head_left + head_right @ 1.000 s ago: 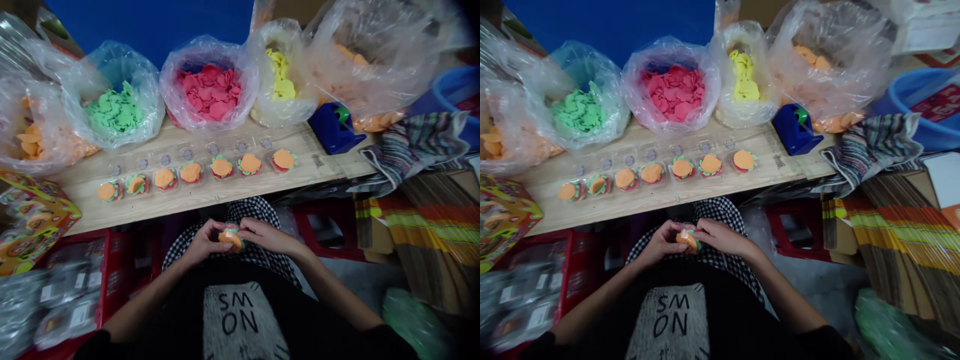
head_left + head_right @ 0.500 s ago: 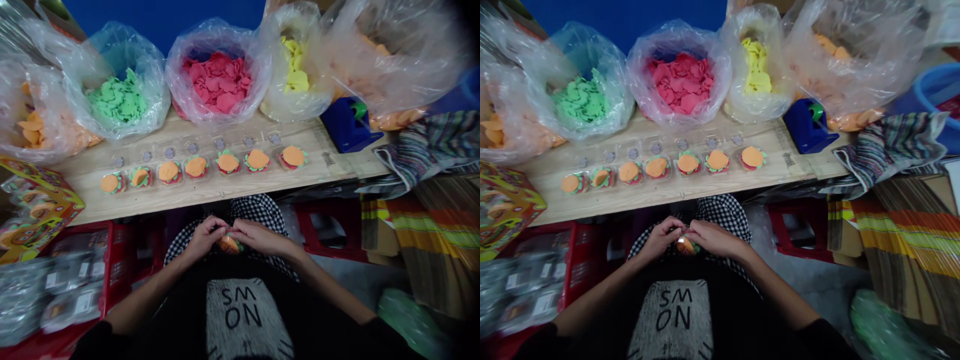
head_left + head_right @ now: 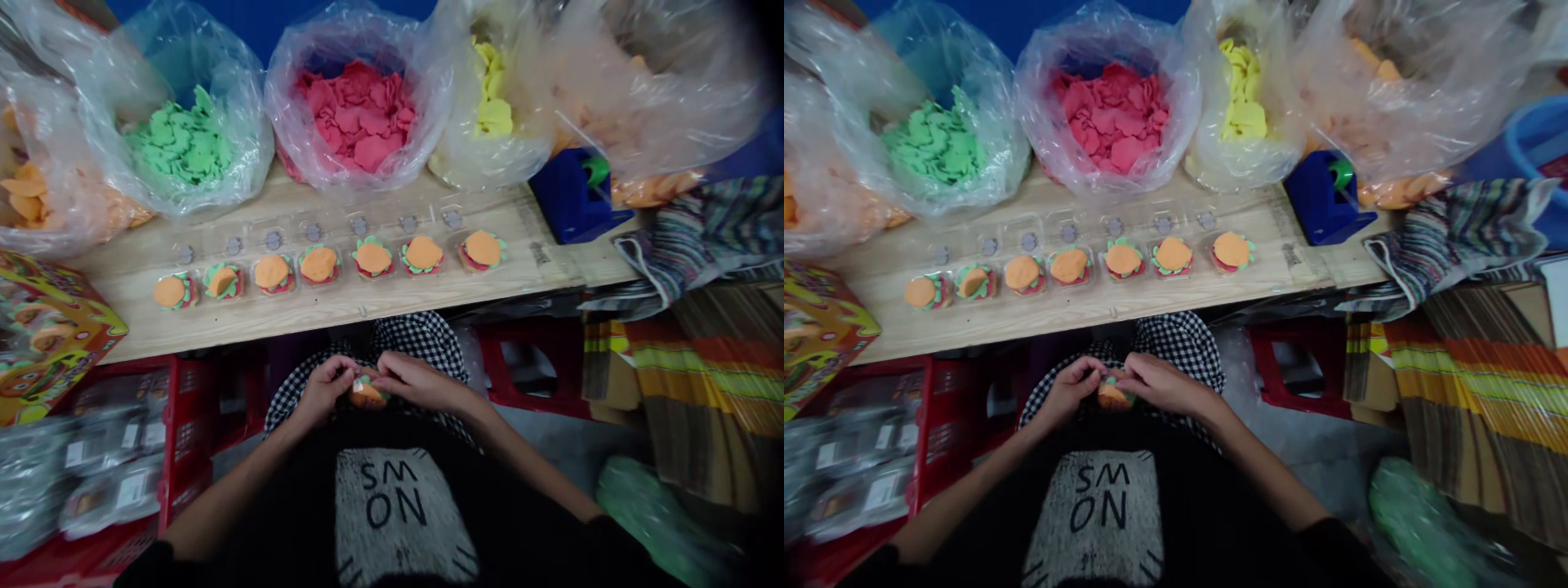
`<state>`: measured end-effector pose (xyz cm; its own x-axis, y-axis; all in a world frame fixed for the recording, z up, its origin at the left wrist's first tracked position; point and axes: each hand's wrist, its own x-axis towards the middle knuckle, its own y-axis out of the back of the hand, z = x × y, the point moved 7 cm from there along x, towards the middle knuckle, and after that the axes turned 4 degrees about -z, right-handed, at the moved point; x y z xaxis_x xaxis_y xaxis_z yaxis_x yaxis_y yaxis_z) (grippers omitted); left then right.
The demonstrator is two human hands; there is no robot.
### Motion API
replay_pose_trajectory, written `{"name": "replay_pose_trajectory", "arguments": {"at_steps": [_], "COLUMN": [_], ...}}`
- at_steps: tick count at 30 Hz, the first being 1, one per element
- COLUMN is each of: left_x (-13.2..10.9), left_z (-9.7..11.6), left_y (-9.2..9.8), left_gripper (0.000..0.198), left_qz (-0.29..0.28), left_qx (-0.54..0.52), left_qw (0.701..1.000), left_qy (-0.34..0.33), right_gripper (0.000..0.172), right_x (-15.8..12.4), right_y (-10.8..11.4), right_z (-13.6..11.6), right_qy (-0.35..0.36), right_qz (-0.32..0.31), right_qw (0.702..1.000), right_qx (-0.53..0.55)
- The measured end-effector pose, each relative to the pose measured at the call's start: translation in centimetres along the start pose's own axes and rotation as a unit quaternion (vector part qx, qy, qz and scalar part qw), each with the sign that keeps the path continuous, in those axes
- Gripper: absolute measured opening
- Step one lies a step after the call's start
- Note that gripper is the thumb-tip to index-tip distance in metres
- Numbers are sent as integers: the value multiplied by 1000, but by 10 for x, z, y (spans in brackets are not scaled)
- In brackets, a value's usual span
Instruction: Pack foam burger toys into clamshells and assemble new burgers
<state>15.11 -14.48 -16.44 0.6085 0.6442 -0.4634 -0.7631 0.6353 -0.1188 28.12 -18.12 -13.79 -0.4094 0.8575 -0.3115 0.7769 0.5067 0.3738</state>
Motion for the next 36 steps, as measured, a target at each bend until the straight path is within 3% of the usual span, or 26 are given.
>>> {"name": "replay_pose_trajectory", "arguments": {"at_steps": [3,8,15,19,21,24,29,36], "left_x": [-4,-1,-2,-3,-2,3,14,23], "left_z": [7,23,2,12,19,19,20,47], "left_y": [13,21,22,19,14,4,2,-23], "left_gripper": [23,20,25,27,39,50,43,42], "left_qz": [16,-21,-7,-46,-79,-106,-16,-15], "left_qx": [15,139,64,108,112,17,-148,-200], "left_qw": [1000,989,998,993,991,994,988,979], "left_qy": [-15,-44,20,3,-7,16,43,39], "right_gripper": [27,30,34,34,34,37,41,38], "right_x": [1,9,11,17,21,23,9,-7], "right_y": [2,-4,-16,-16,-12,-1,11,30], "right_z": [3,5,12,23,25,25,16,10], "right_qy": [2,28,31,0,-9,-23,-29,-37], "right_qz": [11,40,61,78,96,128,125,187], "right_qw": [999,995,994,983,976,964,956,924], "right_qx": [45,85,83,168,195,230,264,332]}}
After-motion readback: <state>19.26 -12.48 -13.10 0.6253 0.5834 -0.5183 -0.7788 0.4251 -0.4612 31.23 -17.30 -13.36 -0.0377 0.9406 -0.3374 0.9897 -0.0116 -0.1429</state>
